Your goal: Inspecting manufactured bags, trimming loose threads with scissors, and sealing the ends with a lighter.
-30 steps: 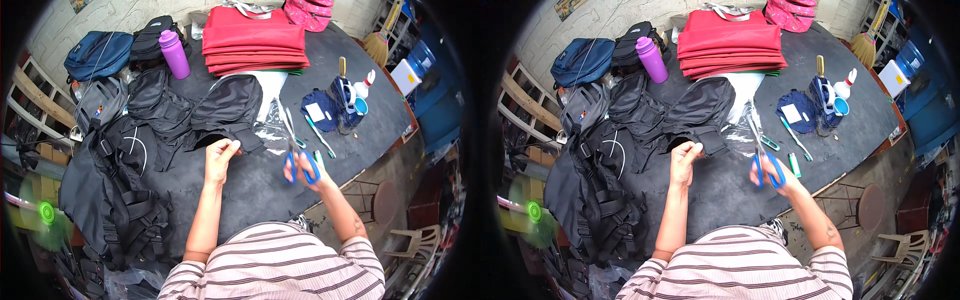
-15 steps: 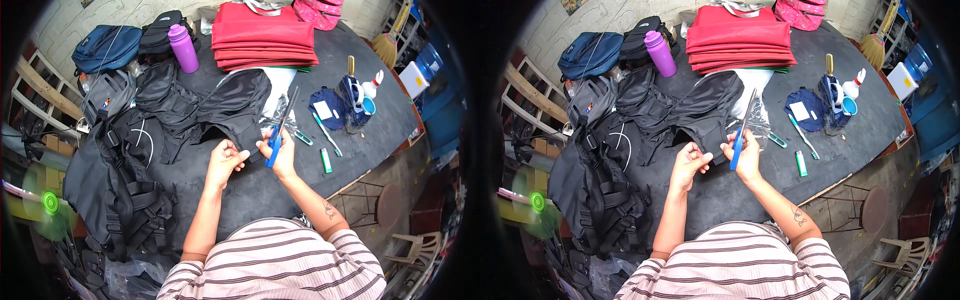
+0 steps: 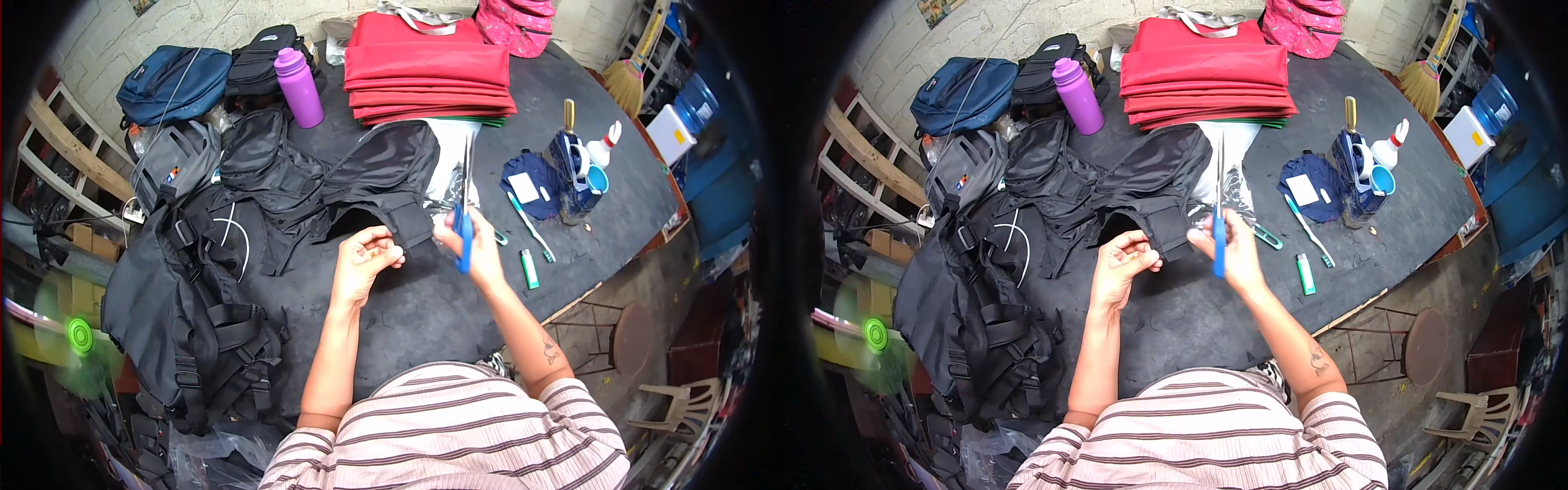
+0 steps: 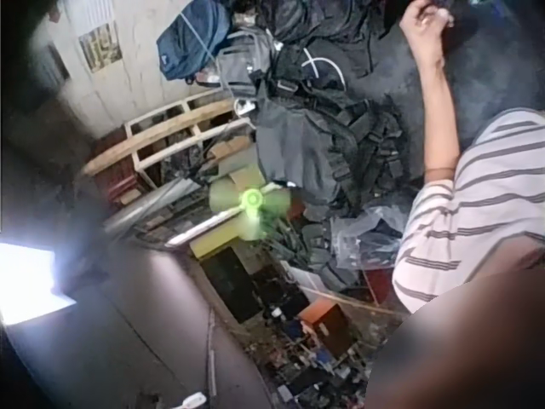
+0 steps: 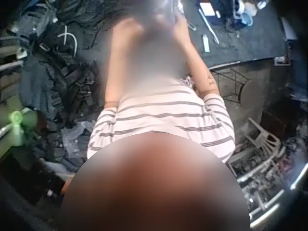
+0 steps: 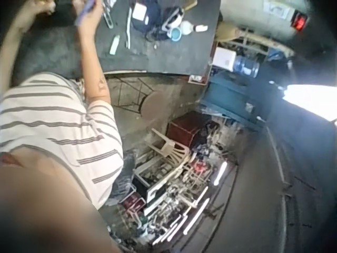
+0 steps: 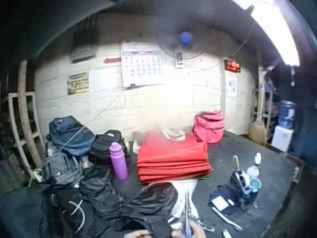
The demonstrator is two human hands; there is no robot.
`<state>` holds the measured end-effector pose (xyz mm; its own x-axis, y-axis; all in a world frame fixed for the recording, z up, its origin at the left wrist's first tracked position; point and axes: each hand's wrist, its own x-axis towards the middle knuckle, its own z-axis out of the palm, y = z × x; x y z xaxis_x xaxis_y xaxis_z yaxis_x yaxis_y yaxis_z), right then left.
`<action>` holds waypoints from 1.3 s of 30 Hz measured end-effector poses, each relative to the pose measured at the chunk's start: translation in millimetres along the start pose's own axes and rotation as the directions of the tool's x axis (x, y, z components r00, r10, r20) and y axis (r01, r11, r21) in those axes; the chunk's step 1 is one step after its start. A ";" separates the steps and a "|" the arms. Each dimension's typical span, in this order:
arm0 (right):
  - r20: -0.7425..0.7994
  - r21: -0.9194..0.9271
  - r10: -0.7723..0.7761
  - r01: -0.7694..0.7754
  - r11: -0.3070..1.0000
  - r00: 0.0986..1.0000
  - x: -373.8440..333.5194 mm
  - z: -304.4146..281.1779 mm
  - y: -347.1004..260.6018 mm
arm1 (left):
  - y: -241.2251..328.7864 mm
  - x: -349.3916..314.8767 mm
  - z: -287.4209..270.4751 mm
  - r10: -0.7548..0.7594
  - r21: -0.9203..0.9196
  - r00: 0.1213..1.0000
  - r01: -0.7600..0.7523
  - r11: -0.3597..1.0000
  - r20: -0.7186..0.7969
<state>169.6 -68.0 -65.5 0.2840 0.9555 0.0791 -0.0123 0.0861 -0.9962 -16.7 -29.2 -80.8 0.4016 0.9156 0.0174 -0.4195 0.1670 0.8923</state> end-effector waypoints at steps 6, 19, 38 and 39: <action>0.743 0.036 0.203 -0.341 0.939 0.638 -35.2 -56.7 -36.3 | 13.0 4.5 -3.6 -0.052 0.041 0.999 0.053 0.998 -0.009; 0.539 -0.661 0.724 -0.317 0.680 0.430 -17.5 -72.2 -92.2 | 15.2 17.4 -0.1 -0.194 0.057 0.980 0.191 0.980 0.052; 0.615 -0.520 0.544 -0.224 0.824 0.571 -15.0 -54.6 -57.9 | 14.6 14.7 3.4 -0.167 -0.023 0.986 0.167 0.986 0.023; 0.604 -0.515 0.539 -0.228 0.826 0.587 -15.4 -54.7 -58.3 | 14.4 14.4 3.9 -0.169 -0.029 0.985 0.169 0.985 0.017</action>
<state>218.4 -103.2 -10.6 -0.4191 0.7778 -0.4683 0.4189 -0.2920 -0.8598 -13.7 -15.0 -66.0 0.4805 0.8679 -0.1260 -0.3689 0.3303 0.8688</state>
